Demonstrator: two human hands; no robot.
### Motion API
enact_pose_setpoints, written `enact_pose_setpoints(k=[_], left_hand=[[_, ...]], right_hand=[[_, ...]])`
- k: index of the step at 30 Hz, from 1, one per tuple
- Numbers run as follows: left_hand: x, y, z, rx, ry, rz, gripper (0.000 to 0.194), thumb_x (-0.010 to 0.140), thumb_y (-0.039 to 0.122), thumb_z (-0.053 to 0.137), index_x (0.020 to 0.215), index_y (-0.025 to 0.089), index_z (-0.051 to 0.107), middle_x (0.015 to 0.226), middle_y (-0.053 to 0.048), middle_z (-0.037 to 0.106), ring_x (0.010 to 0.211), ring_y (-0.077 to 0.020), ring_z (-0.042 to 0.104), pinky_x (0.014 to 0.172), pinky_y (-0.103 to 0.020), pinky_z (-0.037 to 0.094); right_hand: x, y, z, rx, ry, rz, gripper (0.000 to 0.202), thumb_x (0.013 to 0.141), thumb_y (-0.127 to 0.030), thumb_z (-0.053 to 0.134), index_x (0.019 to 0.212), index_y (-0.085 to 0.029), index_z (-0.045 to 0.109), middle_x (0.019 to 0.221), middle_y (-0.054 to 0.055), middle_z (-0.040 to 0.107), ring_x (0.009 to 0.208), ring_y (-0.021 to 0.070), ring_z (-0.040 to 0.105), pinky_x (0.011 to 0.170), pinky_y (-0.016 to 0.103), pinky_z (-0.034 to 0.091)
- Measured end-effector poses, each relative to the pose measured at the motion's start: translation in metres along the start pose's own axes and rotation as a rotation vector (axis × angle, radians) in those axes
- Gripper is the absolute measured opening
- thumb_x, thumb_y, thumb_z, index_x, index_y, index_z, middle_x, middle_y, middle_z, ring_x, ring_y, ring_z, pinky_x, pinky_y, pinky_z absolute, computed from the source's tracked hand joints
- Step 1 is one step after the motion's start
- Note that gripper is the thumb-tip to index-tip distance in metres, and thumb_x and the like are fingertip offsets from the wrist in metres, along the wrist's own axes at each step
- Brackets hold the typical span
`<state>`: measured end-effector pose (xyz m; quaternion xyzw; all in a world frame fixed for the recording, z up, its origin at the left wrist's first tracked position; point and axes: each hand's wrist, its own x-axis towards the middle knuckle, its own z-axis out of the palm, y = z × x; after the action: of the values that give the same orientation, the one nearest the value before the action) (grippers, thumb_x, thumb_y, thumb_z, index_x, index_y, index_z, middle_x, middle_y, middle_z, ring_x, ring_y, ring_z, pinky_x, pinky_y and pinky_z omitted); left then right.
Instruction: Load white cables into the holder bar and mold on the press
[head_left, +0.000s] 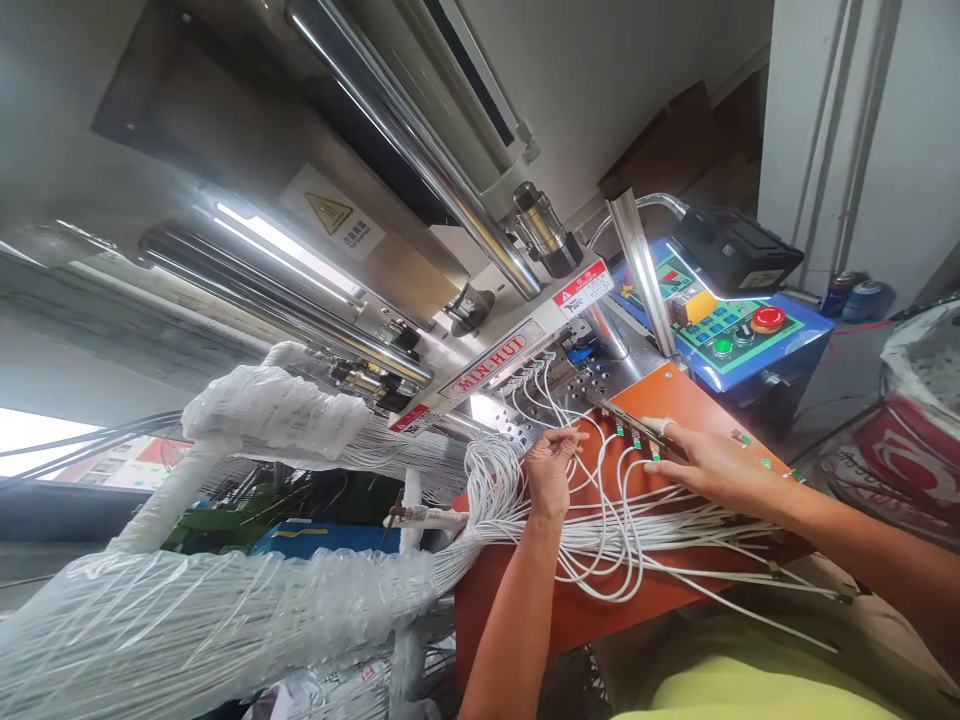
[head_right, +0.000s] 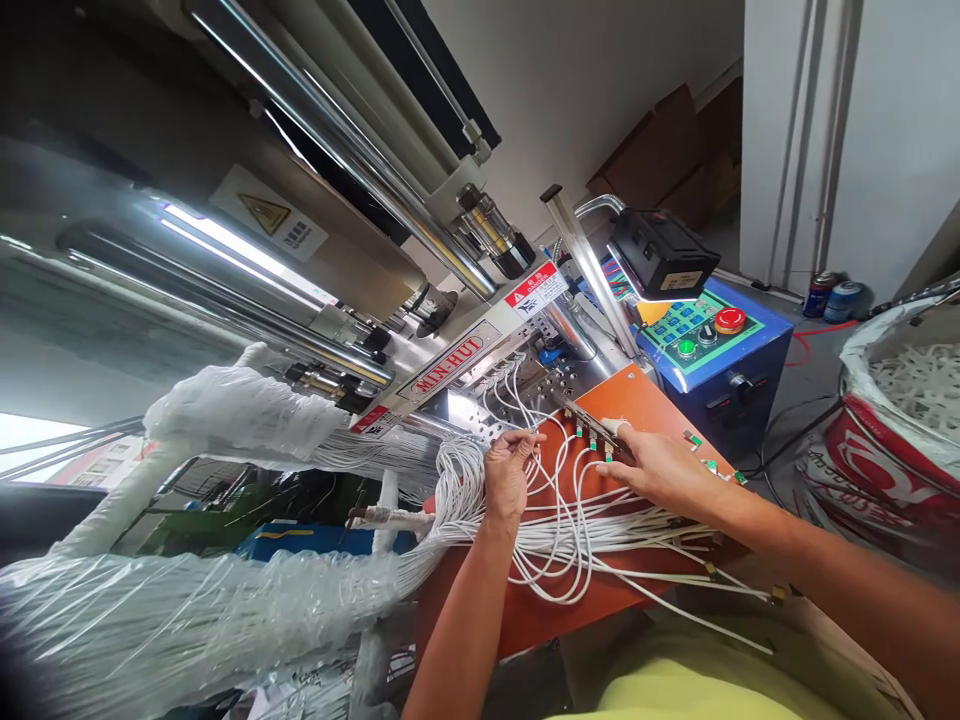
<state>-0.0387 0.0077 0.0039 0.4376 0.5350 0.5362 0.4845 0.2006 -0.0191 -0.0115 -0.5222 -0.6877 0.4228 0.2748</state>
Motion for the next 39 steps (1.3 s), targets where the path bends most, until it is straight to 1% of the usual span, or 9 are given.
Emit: enact_pose_setpoints(k=[3,6,9,12,15,28,34,36,39], left_hand=[[0.003,0.003,0.007,0.290,-0.162,0.170,0.015,0.077,0.029,0.076,0.085,0.017,0.073,0.082,-0.005,0.074,0.078,-0.0154,0.069,0.078,-0.029,0.053],[0.010,0.004,0.010,0.594,-0.270,0.452,0.004,0.081,0.019,0.070,0.082,0.019,0.074,0.080,-0.004,0.072,0.077,-0.0155,0.066,0.076,-0.029,0.053],[0.019,-0.003,0.012,0.717,-0.334,0.634,0.015,0.083,0.010,0.064,0.085,0.020,0.074,0.079,-0.004,0.071,0.077,-0.0154,0.064,0.073,-0.029,0.053],[0.025,-0.010,0.012,0.760,-0.344,0.707,0.018,0.084,0.007,0.061,0.087,0.019,0.073,0.079,-0.004,0.070,0.077,-0.0157,0.063,0.073,-0.029,0.053],[0.027,-0.012,0.013,0.756,-0.348,0.717,0.021,0.085,0.006,0.059,0.088,0.020,0.073,0.080,-0.005,0.069,0.078,-0.0165,0.062,0.074,-0.030,0.052],[0.029,-0.015,0.016,0.693,-0.286,0.511,0.018,0.086,0.017,0.059,0.086,0.024,0.076,0.081,-0.006,0.071,0.079,-0.0186,0.063,0.079,-0.034,0.052],[0.027,-0.017,0.015,0.665,-0.291,0.498,0.014,0.082,0.016,0.065,0.080,0.024,0.076,0.078,-0.005,0.071,0.078,-0.0194,0.064,0.082,-0.036,0.052],[0.027,-0.012,0.015,0.712,-0.312,0.543,0.015,0.080,0.017,0.070,0.091,0.024,0.075,0.093,-0.007,0.072,0.096,-0.0231,0.063,0.093,-0.042,0.050],[0.031,-0.004,0.019,0.816,-0.442,0.621,0.058,0.073,0.016,0.076,0.128,0.025,0.061,0.139,-0.010,0.055,0.137,-0.0303,0.039,0.114,-0.053,0.031]], right_hand=[[0.000,0.000,0.000,0.009,-0.009,-0.002,0.053,0.083,-0.061,0.055,0.124,-0.028,0.057,0.085,0.004,0.071,0.079,0.0263,0.066,0.072,0.035,0.048],[0.000,0.001,0.002,0.001,0.000,0.008,0.053,0.083,-0.061,0.054,0.125,-0.028,0.057,0.086,0.004,0.071,0.080,0.0263,0.066,0.072,0.035,0.047],[0.000,0.000,0.002,-0.008,0.014,0.006,0.053,0.084,-0.062,0.053,0.124,-0.028,0.057,0.088,0.004,0.071,0.081,0.0259,0.065,0.072,0.034,0.047],[-0.001,-0.002,0.000,-0.027,-0.007,0.010,0.050,0.085,-0.063,0.051,0.120,-0.027,0.058,0.088,0.004,0.071,0.079,0.0247,0.065,0.070,0.033,0.046],[-0.001,-0.004,-0.001,-0.047,-0.014,0.016,0.049,0.085,-0.064,0.050,0.116,-0.027,0.059,0.086,0.003,0.070,0.077,0.0237,0.065,0.068,0.032,0.046],[0.000,-0.002,0.001,-0.078,-0.018,-0.030,0.048,0.086,-0.059,0.050,0.121,-0.027,0.058,0.088,0.006,0.072,0.081,0.0264,0.066,0.070,0.034,0.046],[-0.003,-0.008,0.001,-0.302,-0.038,-0.015,0.032,0.089,-0.050,0.048,0.106,-0.024,0.057,0.084,0.006,0.070,0.072,0.0250,0.064,0.060,0.032,0.039],[-0.005,-0.009,-0.004,-0.378,-0.060,-0.025,0.029,0.088,-0.046,0.049,0.107,-0.024,0.055,0.084,0.005,0.070,0.073,0.0243,0.065,0.059,0.031,0.038],[-0.011,-0.005,-0.013,-0.426,-0.052,-0.095,0.036,0.088,-0.044,0.051,0.120,-0.026,0.051,0.082,0.002,0.069,0.073,0.0227,0.064,0.060,0.030,0.038]])
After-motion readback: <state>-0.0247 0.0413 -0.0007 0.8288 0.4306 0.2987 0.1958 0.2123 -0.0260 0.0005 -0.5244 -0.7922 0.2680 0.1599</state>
